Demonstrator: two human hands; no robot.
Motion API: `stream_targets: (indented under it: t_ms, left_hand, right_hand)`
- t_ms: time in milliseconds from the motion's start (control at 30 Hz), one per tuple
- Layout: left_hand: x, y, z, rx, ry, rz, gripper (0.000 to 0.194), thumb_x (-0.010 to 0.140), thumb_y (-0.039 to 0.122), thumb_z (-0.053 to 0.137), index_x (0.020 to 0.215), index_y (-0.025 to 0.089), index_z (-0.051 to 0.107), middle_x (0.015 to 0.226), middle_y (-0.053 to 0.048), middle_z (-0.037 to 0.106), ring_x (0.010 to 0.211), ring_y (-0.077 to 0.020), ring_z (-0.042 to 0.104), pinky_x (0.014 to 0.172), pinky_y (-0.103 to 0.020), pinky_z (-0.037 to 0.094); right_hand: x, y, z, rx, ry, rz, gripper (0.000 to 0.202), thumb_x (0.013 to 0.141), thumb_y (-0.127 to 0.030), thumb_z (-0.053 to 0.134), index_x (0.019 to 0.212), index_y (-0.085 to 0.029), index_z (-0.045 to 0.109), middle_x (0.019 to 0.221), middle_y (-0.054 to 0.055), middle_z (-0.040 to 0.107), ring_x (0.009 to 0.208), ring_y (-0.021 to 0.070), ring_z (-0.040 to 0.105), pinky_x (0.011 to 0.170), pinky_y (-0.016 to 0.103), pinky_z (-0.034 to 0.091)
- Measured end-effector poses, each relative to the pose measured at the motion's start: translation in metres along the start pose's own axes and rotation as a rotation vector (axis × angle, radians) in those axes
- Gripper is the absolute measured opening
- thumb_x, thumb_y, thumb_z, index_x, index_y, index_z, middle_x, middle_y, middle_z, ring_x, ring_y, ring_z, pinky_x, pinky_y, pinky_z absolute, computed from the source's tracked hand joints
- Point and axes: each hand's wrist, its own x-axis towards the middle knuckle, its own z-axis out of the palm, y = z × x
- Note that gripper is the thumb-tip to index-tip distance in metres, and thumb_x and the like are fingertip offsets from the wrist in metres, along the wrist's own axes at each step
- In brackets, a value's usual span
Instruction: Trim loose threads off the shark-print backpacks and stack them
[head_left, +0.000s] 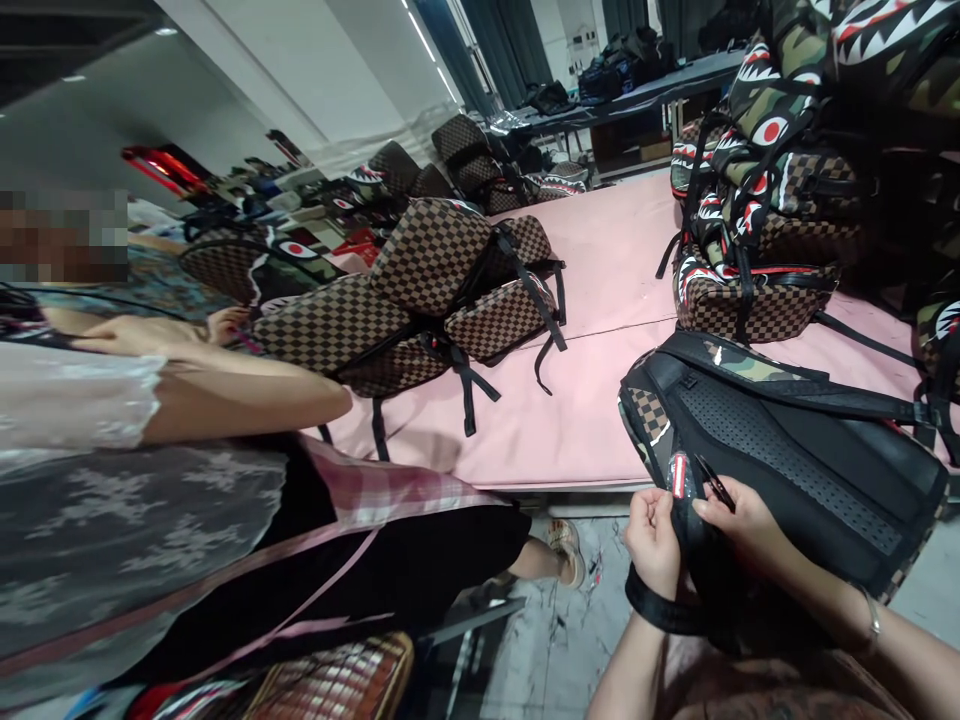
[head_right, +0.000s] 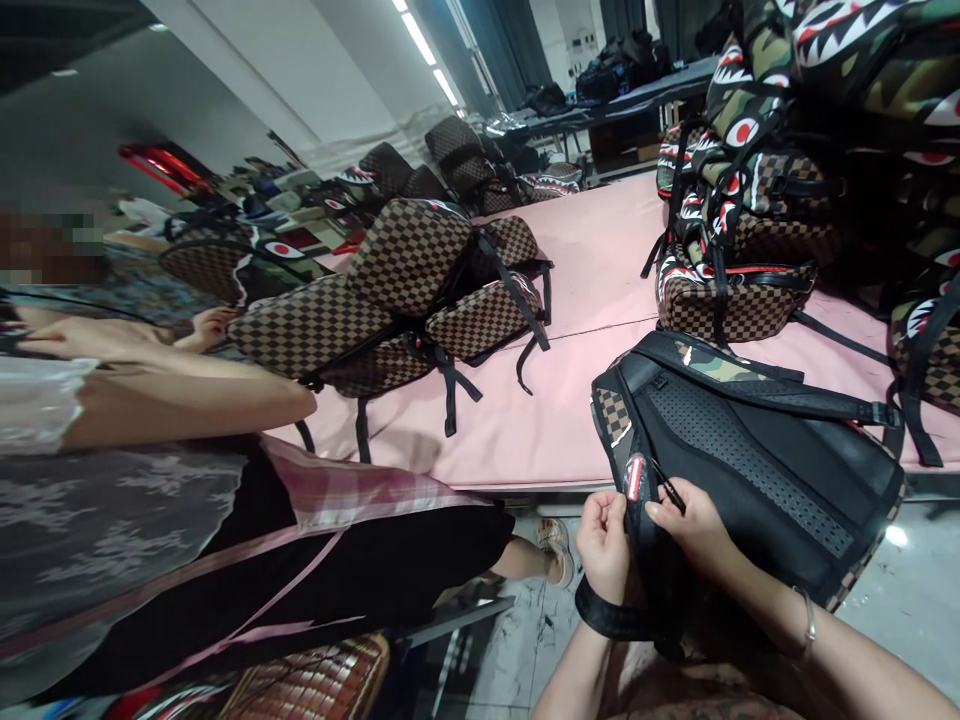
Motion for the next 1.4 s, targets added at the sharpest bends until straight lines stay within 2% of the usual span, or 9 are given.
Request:
stream_targets:
  t_ms: [300, 533, 700, 800, 933, 1067, 1200, 1300, 1400]
  left_hand:
    - [0.009, -0.014, 0.001, 0.058, 0.132, -0.025, 0.026, 0.078, 0.044, 0.051, 0.072, 0.019, 0.053, 0.056, 0.003, 0.051, 0.049, -0.0103, 0.049, 0.051, -0.021, 0.039]
    - [0.071, -0.018, -0.056, 0.186, 0.020, -0.160, 0.020, 0.068, 0.038, 0.059, 0.065, 0.019, 0.056, 0.056, -0.002, 0.063, 0.047, -0.0182, 0.059, 0.047, -0.030, 0.047]
    - [0.075, -0.010, -0.076, 0.344, -0.049, -0.031, 0.012, 0.061, 0.030, 0.068, 0.067, 0.020, 0.068, 0.089, -0.008, 0.070, 0.092, -0.0279, 0.062, 0.081, -0.036, 0.048]
    - [0.062, 0.002, -0.058, 0.178, -0.167, -0.093, 0.025, 0.064, 0.039, 0.068, 0.076, 0.018, 0.069, 0.093, -0.008, 0.070, 0.092, -0.0271, 0.062, 0.082, -0.036, 0.049]
    - [0.040, 0.021, -0.003, -0.192, -0.507, -0.323, 0.056, 0.062, 0.038, 0.073, 0.112, 0.019, 0.057, 0.115, -0.015, 0.061, 0.076, -0.0186, 0.065, 0.068, -0.031, 0.054]
    - [0.025, 0.030, 0.064, -0.335, -0.708, -0.613, 0.044, 0.067, 0.044, 0.069, 0.096, 0.012, 0.059, 0.093, -0.014, 0.067, 0.055, -0.0102, 0.061, 0.046, -0.020, 0.049]
    - [0.020, 0.025, 0.110, -0.390, -0.672, -0.759, 0.039, 0.054, 0.037, 0.080, 0.065, 0.012, 0.052, 0.051, 0.003, 0.054, 0.037, -0.0042, 0.050, 0.034, -0.012, 0.038]
    - [0.016, 0.022, 0.124, -0.425, -0.613, -0.780, 0.041, 0.050, 0.032, 0.082, 0.063, 0.013, 0.049, 0.051, 0.006, 0.051, 0.041, -0.0030, 0.052, 0.042, -0.011, 0.043]
    - [0.012, 0.023, 0.127, -0.454, -0.557, -0.783, 0.040, 0.051, 0.031, 0.082, 0.065, 0.013, 0.049, 0.056, 0.007, 0.052, 0.044, -0.0021, 0.053, 0.047, -0.011, 0.046]
  right_hand:
    - [0.000, -0.006, 0.004, 0.090, 0.020, 0.049, 0.044, 0.058, -0.053, 0.066, 0.061, -0.021, 0.037, 0.053, -0.008, 0.030, 0.047, 0.0069, 0.026, 0.043, 0.020, 0.025]
    - [0.008, -0.016, -0.058, -0.083, 0.095, 0.019, 0.042, 0.057, -0.051, 0.067, 0.060, -0.020, 0.040, 0.053, -0.008, 0.031, 0.048, 0.0074, 0.029, 0.046, 0.021, 0.024]
    - [0.014, -0.029, -0.095, -0.167, 0.116, -0.058, 0.034, 0.062, -0.045, 0.064, 0.060, -0.019, 0.043, 0.056, -0.006, 0.036, 0.051, 0.0089, 0.034, 0.049, 0.022, 0.027]
    - [0.020, -0.036, -0.116, -0.235, 0.086, -0.107, 0.029, 0.065, -0.040, 0.063, 0.061, -0.018, 0.045, 0.057, -0.006, 0.038, 0.053, 0.0090, 0.034, 0.051, 0.022, 0.027]
    - [0.020, -0.041, -0.138, -0.304, 0.071, -0.125, 0.027, 0.065, -0.037, 0.064, 0.059, -0.018, 0.046, 0.057, -0.006, 0.039, 0.053, 0.0093, 0.035, 0.052, 0.022, 0.028]
    - [0.005, -0.032, -0.143, -0.337, 0.102, -0.115, 0.026, 0.069, -0.040, 0.059, 0.061, -0.018, 0.048, 0.056, -0.006, 0.044, 0.053, 0.0109, 0.042, 0.052, 0.023, 0.033]
    - [-0.028, -0.019, -0.137, -0.537, 0.401, -0.142, 0.022, 0.077, -0.039, 0.052, 0.083, -0.018, 0.057, 0.083, 0.003, 0.061, 0.077, 0.0196, 0.057, 0.070, 0.031, 0.044]
    - [-0.060, -0.019, -0.124, -0.593, 0.672, -0.180, 0.027, 0.085, -0.037, 0.043, 0.105, -0.021, 0.050, 0.101, 0.006, 0.060, 0.091, 0.0208, 0.057, 0.079, 0.033, 0.044]
    - [-0.081, -0.019, -0.107, -0.543, 0.625, -0.163, 0.024, 0.088, -0.039, 0.040, 0.104, -0.023, 0.049, 0.082, 0.002, 0.062, 0.073, 0.0176, 0.059, 0.065, 0.027, 0.046]
